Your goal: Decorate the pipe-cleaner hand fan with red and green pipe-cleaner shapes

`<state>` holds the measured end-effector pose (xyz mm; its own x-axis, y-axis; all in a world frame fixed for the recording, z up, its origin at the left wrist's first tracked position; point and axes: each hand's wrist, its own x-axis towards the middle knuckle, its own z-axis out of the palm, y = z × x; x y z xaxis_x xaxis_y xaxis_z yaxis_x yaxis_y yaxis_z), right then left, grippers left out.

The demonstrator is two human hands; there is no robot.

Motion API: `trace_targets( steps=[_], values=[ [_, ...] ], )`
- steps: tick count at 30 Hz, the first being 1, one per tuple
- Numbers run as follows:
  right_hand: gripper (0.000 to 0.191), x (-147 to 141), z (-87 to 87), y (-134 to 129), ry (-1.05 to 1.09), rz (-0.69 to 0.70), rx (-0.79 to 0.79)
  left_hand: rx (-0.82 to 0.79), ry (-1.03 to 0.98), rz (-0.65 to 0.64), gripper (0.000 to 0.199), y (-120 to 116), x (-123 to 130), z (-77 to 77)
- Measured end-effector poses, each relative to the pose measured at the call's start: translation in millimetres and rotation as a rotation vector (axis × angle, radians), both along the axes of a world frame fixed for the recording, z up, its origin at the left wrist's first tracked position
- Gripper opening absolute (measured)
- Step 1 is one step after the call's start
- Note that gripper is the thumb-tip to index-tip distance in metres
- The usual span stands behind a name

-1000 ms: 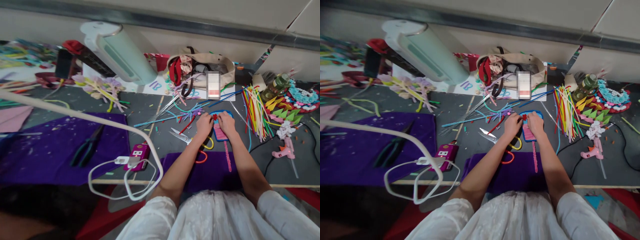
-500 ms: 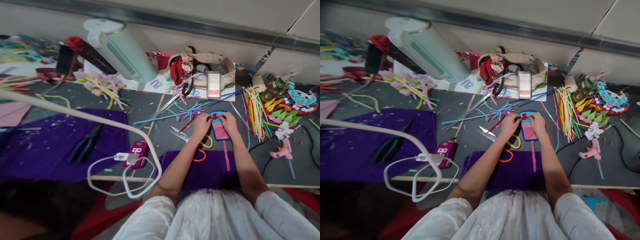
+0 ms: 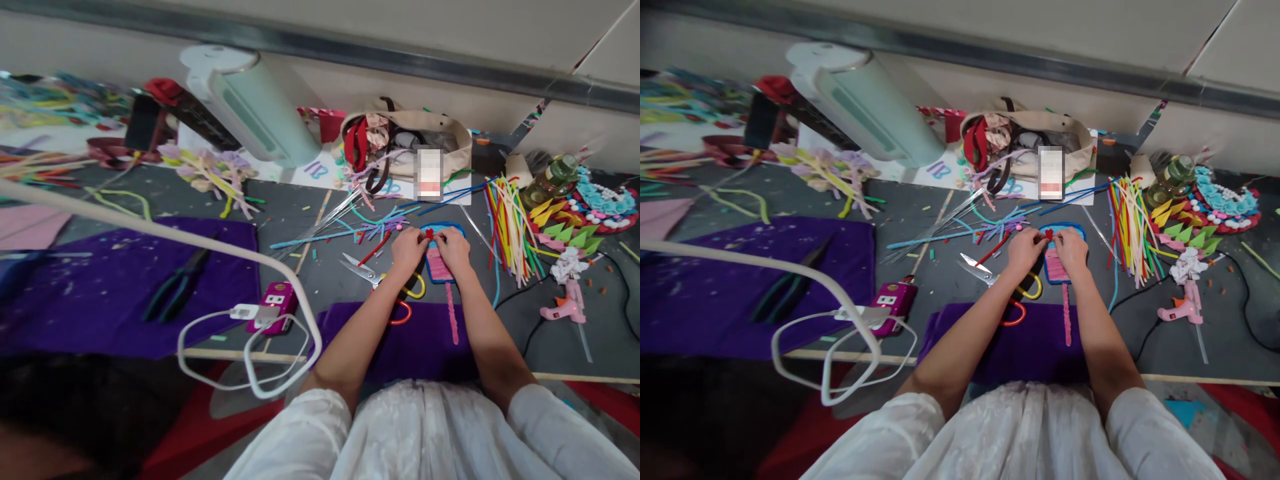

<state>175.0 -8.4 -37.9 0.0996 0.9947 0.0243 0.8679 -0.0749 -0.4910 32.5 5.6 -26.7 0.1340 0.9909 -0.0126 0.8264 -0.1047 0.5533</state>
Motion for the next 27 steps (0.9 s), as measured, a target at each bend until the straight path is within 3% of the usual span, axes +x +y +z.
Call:
trace_targets(
  steps=[8, 19, 27],
  values=[
    [0.025, -3, 1.8, -2, -0.035, 0.014, -0.006, 0.052, 0.011, -0.032, 0.012, -1, 2, -2.9],
    [0.027, 7, -1.6, -2, 0.104, 0.013, 0.061, 0.032, -0.099, -0.050, 0.013, -1, -7, -0.1],
    [0.037, 3, 2.1, -2, 0.082, 0.058, 0.063, 0.060, -0.160, -0.062, 0.032, 4, -9, -2.7]
  ],
)
